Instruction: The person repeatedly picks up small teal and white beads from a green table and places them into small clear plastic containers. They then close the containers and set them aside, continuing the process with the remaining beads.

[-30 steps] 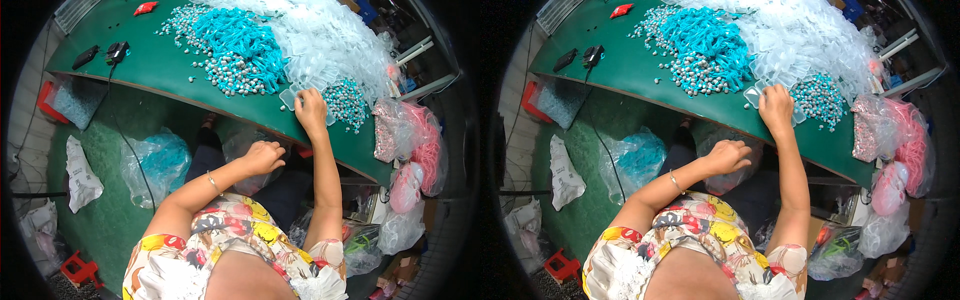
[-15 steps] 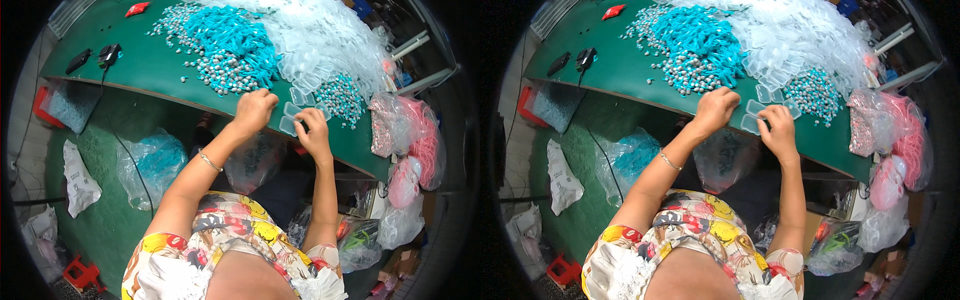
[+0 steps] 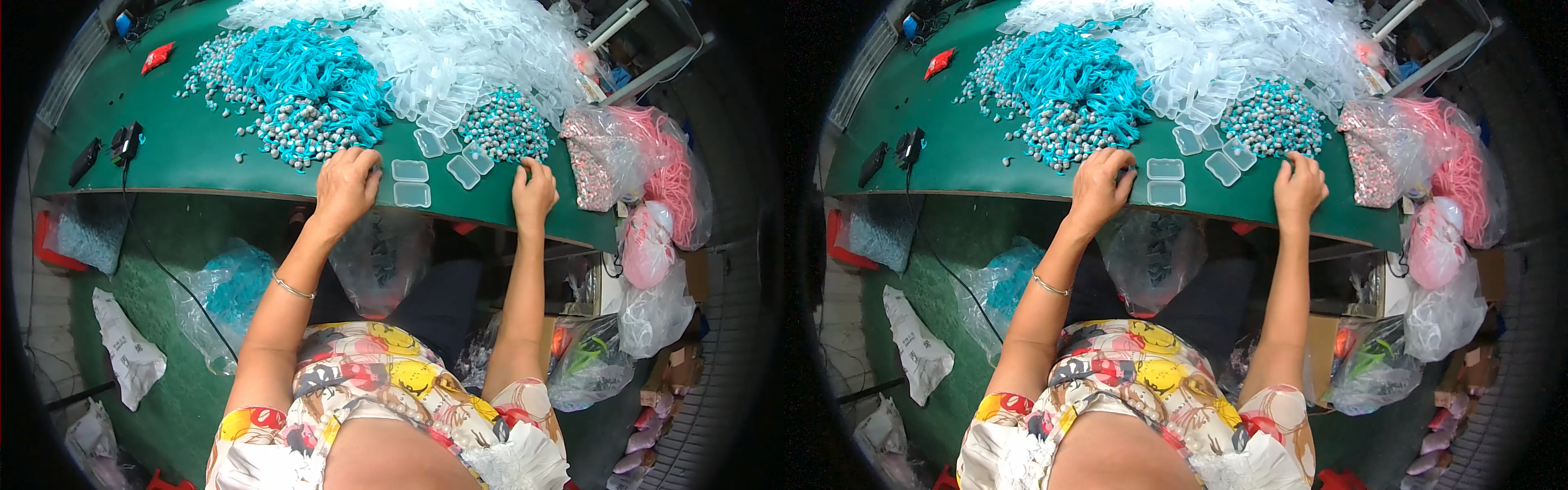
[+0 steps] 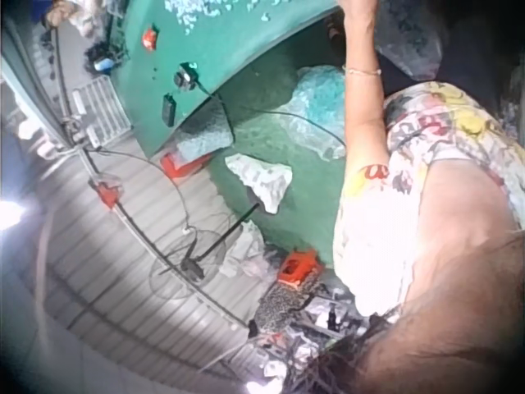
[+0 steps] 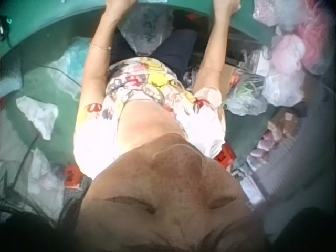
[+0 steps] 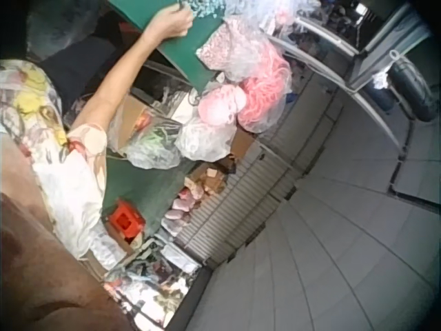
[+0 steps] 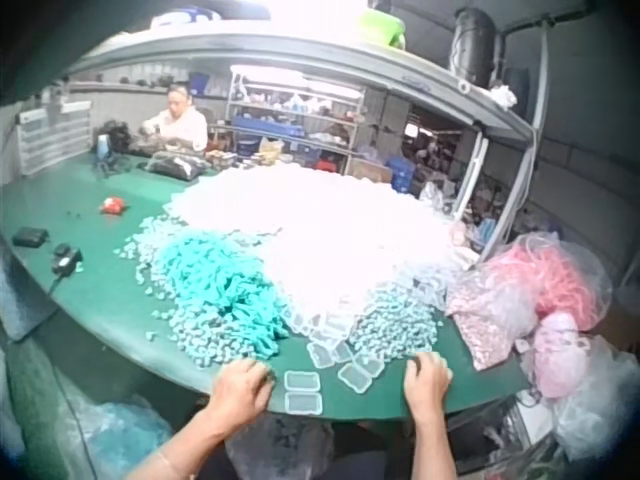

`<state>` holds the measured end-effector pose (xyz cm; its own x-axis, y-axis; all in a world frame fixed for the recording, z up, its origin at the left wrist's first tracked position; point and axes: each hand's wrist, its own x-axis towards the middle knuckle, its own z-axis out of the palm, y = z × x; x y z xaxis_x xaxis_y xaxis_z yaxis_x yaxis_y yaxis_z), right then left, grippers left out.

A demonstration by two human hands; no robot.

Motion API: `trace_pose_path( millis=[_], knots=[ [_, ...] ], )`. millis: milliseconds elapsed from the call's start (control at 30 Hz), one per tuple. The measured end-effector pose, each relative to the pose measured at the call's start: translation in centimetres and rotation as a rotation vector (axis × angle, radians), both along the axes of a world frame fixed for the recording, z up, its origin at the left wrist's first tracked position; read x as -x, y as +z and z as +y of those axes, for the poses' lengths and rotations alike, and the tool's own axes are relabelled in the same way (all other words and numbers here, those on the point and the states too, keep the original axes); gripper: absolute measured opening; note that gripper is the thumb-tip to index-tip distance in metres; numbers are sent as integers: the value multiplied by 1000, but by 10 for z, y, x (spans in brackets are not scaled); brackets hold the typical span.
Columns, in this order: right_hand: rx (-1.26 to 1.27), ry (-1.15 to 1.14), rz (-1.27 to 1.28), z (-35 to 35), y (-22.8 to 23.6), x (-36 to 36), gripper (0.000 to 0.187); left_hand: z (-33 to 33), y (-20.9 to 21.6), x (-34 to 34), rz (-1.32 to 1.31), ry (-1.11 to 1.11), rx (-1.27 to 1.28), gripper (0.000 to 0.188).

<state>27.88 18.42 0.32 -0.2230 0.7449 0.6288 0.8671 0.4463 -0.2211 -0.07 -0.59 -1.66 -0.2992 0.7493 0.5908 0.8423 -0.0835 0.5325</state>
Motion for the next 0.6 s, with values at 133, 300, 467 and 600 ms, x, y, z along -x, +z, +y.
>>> trace_pose_path(
  millis=[133, 300, 467, 600],
  knots=[
    [111, -15, -50, 16, -14, -19, 13, 1, 4, -5, -4, 38, 12, 13],
    [330, 166, 331, -14, 1, 4, 11, -1, 2, -6, -20, 46, -2, 13],
    [412, 697, 434, -92, 22, 56, 16, -13, 12, -10, -420, -26, 24, 11],
    [294, 712, 243, -118, 11, 78, 11, -15, 17, -23, -408, -205, 39, 11]
  ],
)
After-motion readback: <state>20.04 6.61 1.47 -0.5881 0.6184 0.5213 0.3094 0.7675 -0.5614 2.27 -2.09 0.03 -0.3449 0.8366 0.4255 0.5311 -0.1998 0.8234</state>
